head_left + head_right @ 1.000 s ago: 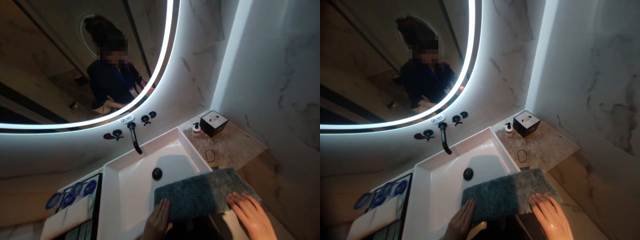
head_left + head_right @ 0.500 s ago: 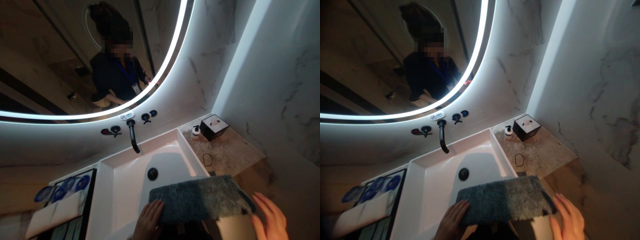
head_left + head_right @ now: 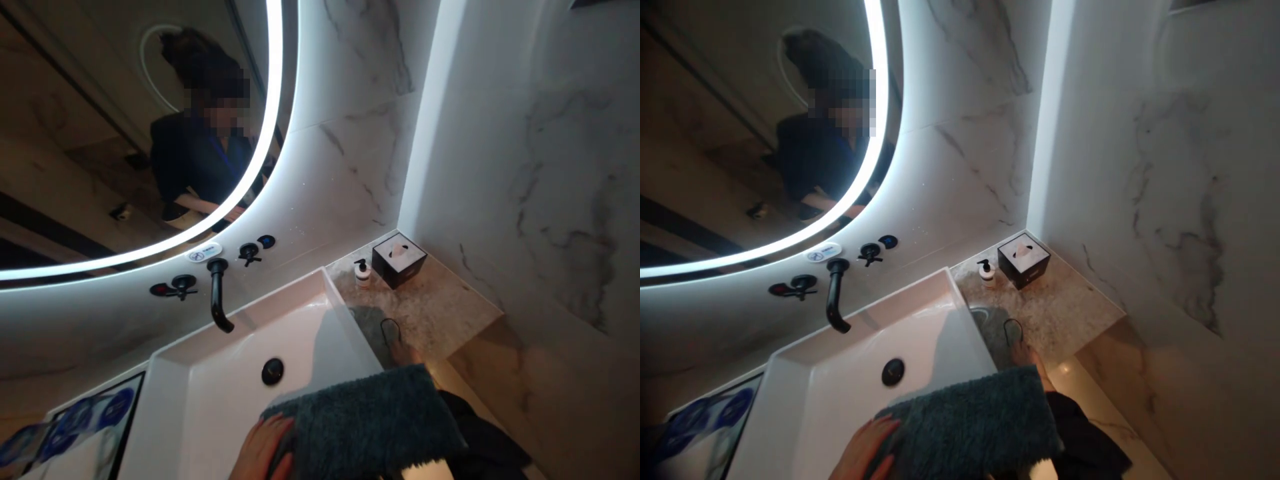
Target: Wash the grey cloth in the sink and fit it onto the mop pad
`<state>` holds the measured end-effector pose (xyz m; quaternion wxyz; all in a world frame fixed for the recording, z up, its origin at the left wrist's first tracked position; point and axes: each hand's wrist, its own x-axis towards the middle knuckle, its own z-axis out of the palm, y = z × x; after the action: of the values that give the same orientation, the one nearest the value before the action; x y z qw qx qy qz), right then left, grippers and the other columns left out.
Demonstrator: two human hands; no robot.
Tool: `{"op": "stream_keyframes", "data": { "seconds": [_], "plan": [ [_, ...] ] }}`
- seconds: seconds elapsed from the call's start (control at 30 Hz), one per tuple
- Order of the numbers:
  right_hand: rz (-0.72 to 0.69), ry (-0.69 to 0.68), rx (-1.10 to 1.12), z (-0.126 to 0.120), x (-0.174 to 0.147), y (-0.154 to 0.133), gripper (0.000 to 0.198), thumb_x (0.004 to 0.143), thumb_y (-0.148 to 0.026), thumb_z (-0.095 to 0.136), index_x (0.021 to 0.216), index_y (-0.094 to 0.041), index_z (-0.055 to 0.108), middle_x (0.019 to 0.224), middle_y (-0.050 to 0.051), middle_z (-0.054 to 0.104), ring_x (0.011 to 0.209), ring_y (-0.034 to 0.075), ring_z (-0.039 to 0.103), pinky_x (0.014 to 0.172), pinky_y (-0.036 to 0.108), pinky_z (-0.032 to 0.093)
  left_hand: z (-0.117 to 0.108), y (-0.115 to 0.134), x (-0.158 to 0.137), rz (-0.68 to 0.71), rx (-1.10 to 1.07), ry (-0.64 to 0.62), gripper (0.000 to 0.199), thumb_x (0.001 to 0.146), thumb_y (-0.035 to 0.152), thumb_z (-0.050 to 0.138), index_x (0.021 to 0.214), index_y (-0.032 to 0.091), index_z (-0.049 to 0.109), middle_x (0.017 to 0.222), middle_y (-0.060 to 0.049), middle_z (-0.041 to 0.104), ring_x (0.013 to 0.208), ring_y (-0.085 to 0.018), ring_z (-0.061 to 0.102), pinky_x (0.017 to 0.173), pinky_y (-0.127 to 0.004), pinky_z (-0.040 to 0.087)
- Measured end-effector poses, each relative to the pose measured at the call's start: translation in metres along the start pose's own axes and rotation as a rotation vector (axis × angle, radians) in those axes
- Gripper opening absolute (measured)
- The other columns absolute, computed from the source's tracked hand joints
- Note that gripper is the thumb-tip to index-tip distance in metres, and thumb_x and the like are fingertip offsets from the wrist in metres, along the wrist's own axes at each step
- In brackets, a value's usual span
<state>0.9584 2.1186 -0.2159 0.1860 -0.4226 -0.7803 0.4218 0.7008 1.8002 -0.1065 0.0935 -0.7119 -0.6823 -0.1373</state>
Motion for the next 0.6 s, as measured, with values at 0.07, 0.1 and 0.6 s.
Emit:
{"op": "stream_keyframes", "data": {
  "seconds": [0.07,0.1,0.6],
  "plan": [
    [0.029,-0.002,0.06,0.008,0.005,0.004,0.014,0.075,-0.013,0.052,0.065,-0.02,0.06,0.079,0.008,0.064,0.082,0.026,0.06,0.075,0.039,0.045,-0.011,0.004,0.029,-0.027,-0.065,-0.067,0.04,0.094,0.036,0.045,0.133,0.031,0.049,0.116,0.0,0.071,0.104,-0.018,0.067,0.095,-0.032,0.054],
    [0.027,-0.005,0.09,0.01,0.007,0.007,0.014,0.075,-0.014,0.052,0.064,-0.021,0.058,0.078,0.007,0.063,0.084,0.025,0.058,0.077,0.038,0.044,-0.015,0.007,0.047,-0.04,-0.11,-0.111,0.037,0.094,0.036,0.046,0.129,0.03,0.051,0.115,0.0,0.072,0.105,-0.018,0.067,0.098,-0.034,0.053],
    [0.002,-0.073,0.676,-0.088,-0.017,-0.021,0.021,0.081,-0.044,0.061,0.077,-0.023,0.06,0.066,-0.004,0.058,0.064,0.015,0.057,0.064,0.029,0.043,0.106,0.105,0.309,-0.243,-1.051,-0.627,0.078,0.057,0.024,0.078,0.13,0.018,0.053,0.132,-0.012,0.055,0.096,-0.022,0.055,0.084,-0.036,0.046]
  ]
}}
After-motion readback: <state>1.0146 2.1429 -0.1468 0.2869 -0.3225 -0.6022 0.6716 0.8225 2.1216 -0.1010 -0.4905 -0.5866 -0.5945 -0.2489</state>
